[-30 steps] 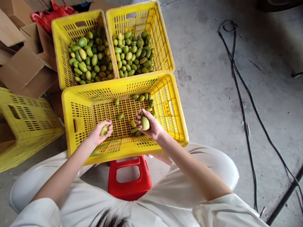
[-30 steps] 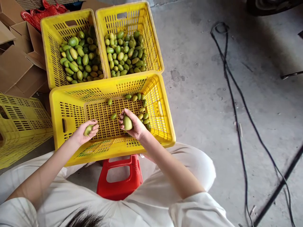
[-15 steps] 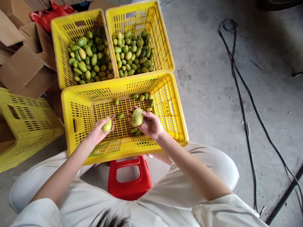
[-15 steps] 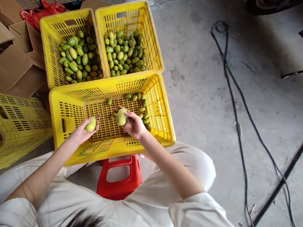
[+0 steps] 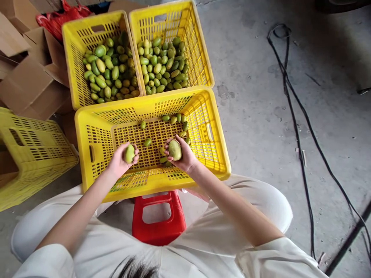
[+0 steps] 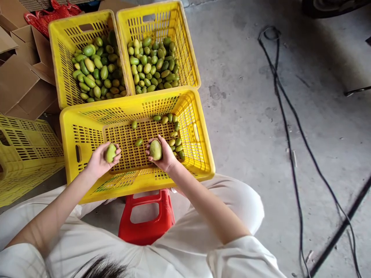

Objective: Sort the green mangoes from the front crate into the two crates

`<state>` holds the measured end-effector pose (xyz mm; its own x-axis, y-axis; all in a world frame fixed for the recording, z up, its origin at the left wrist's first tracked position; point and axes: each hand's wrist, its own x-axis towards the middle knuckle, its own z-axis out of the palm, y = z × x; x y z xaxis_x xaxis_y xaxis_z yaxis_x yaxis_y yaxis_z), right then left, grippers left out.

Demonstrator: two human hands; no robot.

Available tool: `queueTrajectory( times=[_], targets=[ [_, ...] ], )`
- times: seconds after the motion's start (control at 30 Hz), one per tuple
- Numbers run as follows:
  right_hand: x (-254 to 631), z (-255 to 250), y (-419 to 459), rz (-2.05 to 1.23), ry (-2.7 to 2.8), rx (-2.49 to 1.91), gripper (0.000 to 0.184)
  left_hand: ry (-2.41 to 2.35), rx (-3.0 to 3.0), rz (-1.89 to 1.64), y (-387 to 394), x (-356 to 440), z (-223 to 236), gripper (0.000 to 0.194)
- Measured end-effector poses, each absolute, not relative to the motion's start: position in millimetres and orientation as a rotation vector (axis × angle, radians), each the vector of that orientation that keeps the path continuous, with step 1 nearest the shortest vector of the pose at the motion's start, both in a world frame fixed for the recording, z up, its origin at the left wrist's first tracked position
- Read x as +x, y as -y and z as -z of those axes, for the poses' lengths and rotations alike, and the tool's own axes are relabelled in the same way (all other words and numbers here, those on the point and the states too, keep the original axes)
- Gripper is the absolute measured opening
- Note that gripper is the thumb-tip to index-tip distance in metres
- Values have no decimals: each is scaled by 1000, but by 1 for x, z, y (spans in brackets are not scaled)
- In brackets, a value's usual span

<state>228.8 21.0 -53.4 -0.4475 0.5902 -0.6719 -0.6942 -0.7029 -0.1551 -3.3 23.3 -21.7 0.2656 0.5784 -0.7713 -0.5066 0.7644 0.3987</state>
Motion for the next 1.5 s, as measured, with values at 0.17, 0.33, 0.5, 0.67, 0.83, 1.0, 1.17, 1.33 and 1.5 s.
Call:
queueTrajectory(
  times=[0.17, 0.33, 0.5, 0.67, 0.83, 1.0, 1.17, 1.33, 1.5],
  targets=[
    [232, 53, -23, -2091, -123, -898, 27, -1140, -5, -876, -26, 0, 23, 14],
    [229, 41, -25, -2053, -27, -934, 37, -1272, -109, -902, -29, -2, 29, 13],
    [228, 35, -23, -2144, 17, -875, 19, -1207, -147, -843, -30, -6, 26, 27],
    [223, 47, -15, -2272, -107, -964, 27, -1200, -145, -800, -29, -3, 21, 34],
    [225, 73, -2, -1996, -414, -1346, 25, -1254, -224, -863, -28, -6, 18, 36],
    [220, 89, 4, -1709, -580, -1720, 8, -1316, -336, -921, -26, -14, 17, 25],
    [187, 74, -25, -1746, -564, -1760, 10, -1274, -393, -945, -24, -19, 12, 22],
    [146, 17, -108, -1941, -235, -1390, 24, -1250, -391, -978, -23, -22, 10, 21],
    [143, -6, -131, -1853, 502, -1024, 47, -1275, -394, -957, -19, -23, 17, 20]
  ],
)
